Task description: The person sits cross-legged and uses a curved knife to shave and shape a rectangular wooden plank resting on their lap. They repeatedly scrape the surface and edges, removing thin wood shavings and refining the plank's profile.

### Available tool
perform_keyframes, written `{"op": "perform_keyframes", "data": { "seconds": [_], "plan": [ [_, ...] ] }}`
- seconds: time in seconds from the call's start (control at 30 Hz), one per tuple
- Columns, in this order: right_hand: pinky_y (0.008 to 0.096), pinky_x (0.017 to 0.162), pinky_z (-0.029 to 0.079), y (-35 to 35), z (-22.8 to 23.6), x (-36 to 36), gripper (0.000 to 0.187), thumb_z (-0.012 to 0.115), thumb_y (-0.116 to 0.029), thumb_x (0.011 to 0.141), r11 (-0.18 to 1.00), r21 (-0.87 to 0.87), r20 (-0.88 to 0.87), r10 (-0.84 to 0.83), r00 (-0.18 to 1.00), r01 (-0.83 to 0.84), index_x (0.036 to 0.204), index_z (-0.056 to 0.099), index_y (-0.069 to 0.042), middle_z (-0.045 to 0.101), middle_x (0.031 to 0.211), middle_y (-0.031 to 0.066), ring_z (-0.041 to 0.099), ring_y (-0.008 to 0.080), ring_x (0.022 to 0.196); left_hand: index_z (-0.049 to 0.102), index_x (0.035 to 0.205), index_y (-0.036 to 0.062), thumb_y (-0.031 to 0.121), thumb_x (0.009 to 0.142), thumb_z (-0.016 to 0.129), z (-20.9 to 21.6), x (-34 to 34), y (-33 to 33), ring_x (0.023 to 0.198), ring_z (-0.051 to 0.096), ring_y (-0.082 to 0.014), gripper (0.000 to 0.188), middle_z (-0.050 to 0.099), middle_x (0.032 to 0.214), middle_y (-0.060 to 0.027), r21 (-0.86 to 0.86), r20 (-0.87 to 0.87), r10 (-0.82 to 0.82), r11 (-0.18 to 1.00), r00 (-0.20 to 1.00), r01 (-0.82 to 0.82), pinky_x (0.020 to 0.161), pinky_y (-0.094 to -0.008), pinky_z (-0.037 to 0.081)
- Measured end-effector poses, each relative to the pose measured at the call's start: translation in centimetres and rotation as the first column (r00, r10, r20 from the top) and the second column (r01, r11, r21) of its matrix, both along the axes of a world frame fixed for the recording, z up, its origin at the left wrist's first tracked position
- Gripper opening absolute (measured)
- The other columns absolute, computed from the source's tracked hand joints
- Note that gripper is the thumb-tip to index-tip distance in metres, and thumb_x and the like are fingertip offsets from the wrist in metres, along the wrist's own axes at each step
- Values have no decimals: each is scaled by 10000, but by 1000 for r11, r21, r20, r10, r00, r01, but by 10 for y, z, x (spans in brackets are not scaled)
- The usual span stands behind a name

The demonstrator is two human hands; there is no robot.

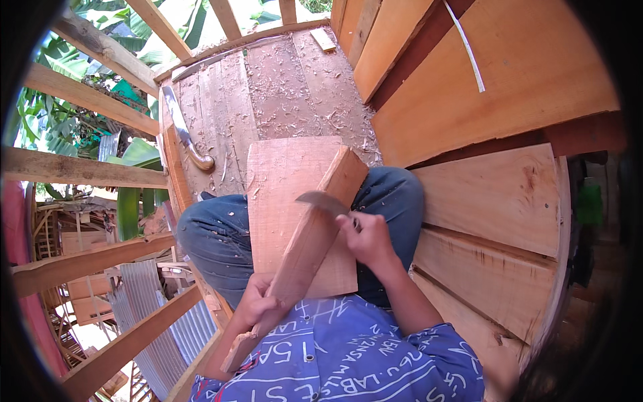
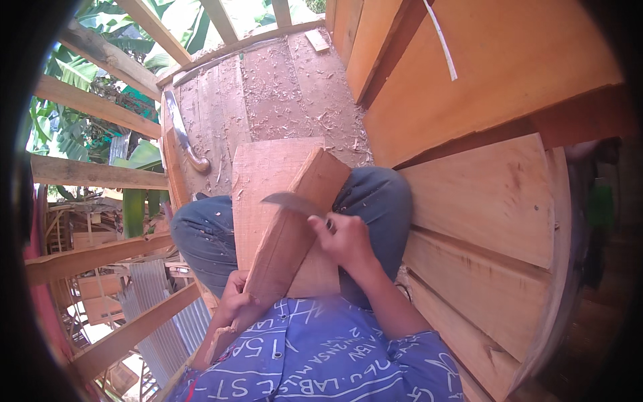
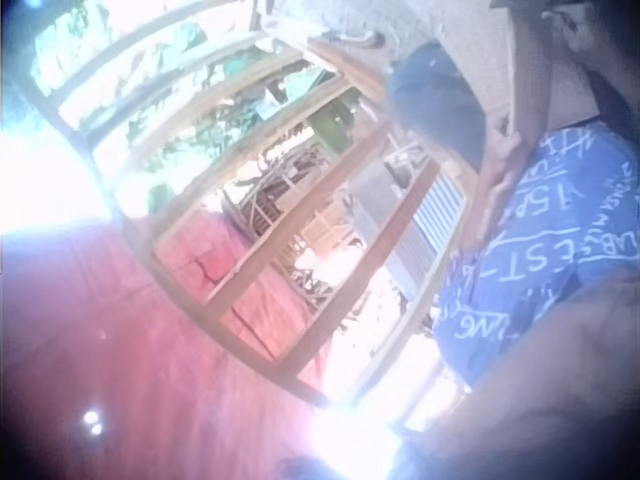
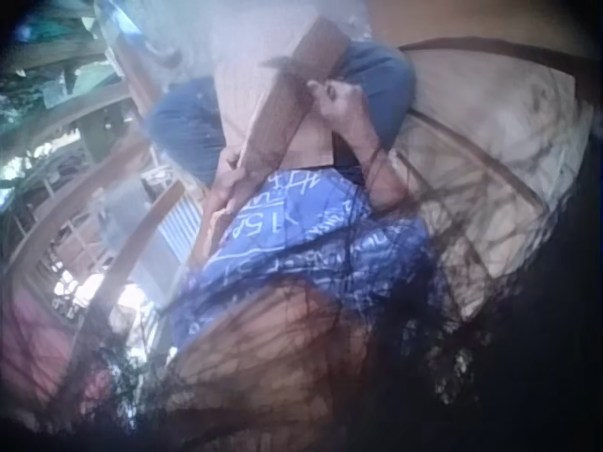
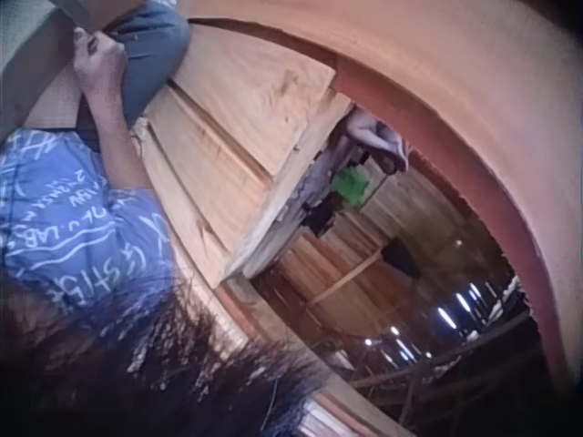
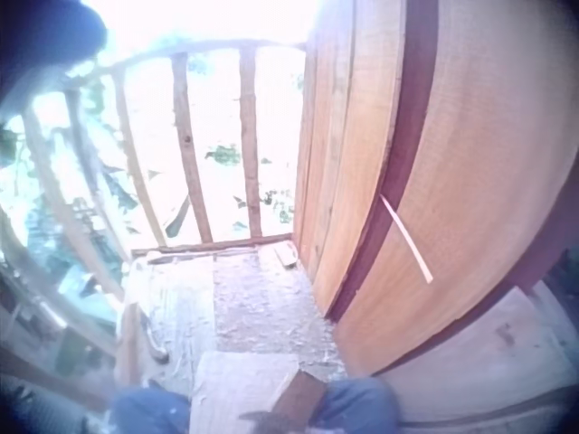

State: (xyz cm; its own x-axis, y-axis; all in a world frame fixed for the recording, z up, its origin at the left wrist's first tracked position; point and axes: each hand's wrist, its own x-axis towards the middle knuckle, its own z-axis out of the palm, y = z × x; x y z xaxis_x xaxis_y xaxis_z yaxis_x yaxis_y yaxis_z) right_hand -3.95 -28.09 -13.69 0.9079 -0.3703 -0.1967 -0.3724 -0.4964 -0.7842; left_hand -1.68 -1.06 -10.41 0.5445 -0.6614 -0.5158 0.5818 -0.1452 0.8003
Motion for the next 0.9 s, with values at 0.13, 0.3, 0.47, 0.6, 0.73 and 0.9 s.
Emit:
{"op": "perform_keyframes", "data": {
  "seconds": [0.13,0.3,0.47,0.6,0.73,0.9],
  "plan": [
    [437,522,469,-1,0,1,508,654,-466,871,998,50,3,25,1000,-25,632,605,-21,566,552,183,620,382,573,677,963,-70,127,638,601,-11,2,6,726,570,-79,388,666,791,-36,-43,-46,12,999,999,-14,648,-222,441],
    [355,486,411,-5,-5,1,456,635,-345,913,996,90,16,12,1000,-13,653,585,25,517,549,184,570,271,503,680,978,-74,161,638,612,0,0,0,742,587,-85,419,680,826,-49,-35,-45,20,999,999,-22,664,-223,453],
    [406,479,447,6,-3,-1,536,673,-473,858,984,-98,193,168,967,-152,587,572,-21,536,519,163,604,346,516,678,1006,-85,185,648,607,-5,4,4,801,619,-95,454,702,895,-68,-67,-64,1,998,998,-6,712,-226,471],
    [418,489,471,-18,-3,14,500,689,-485,836,982,-190,19,6,1000,-2,610,586,-51,564,528,133,614,335,522,673,1021,-94,193,656,604,-9,0,5,826,628,-99,470,707,918,-77,-75,-70,32,996,997,-37,729,-229,478],
    [395,502,477,5,-9,0,531,682,-494,840,951,-276,259,215,942,-141,591,551,-44,577,552,138,618,327,543,671,1022,-97,194,655,609,-7,1,4,811,620,-100,472,705,902,-71,-84,-86,46,995,995,-53,721,-232,474],
    [413,508,457,-27,-15,23,458,691,-417,853,962,149,21,-236,971,230,649,550,-33,537,556,134,588,340,532,669,1001,-95,190,652,620,-7,-3,5,789,608,-98,453,690,846,-56,2,-2,-45,999,999,45,706,-239,469]
  ]
}}
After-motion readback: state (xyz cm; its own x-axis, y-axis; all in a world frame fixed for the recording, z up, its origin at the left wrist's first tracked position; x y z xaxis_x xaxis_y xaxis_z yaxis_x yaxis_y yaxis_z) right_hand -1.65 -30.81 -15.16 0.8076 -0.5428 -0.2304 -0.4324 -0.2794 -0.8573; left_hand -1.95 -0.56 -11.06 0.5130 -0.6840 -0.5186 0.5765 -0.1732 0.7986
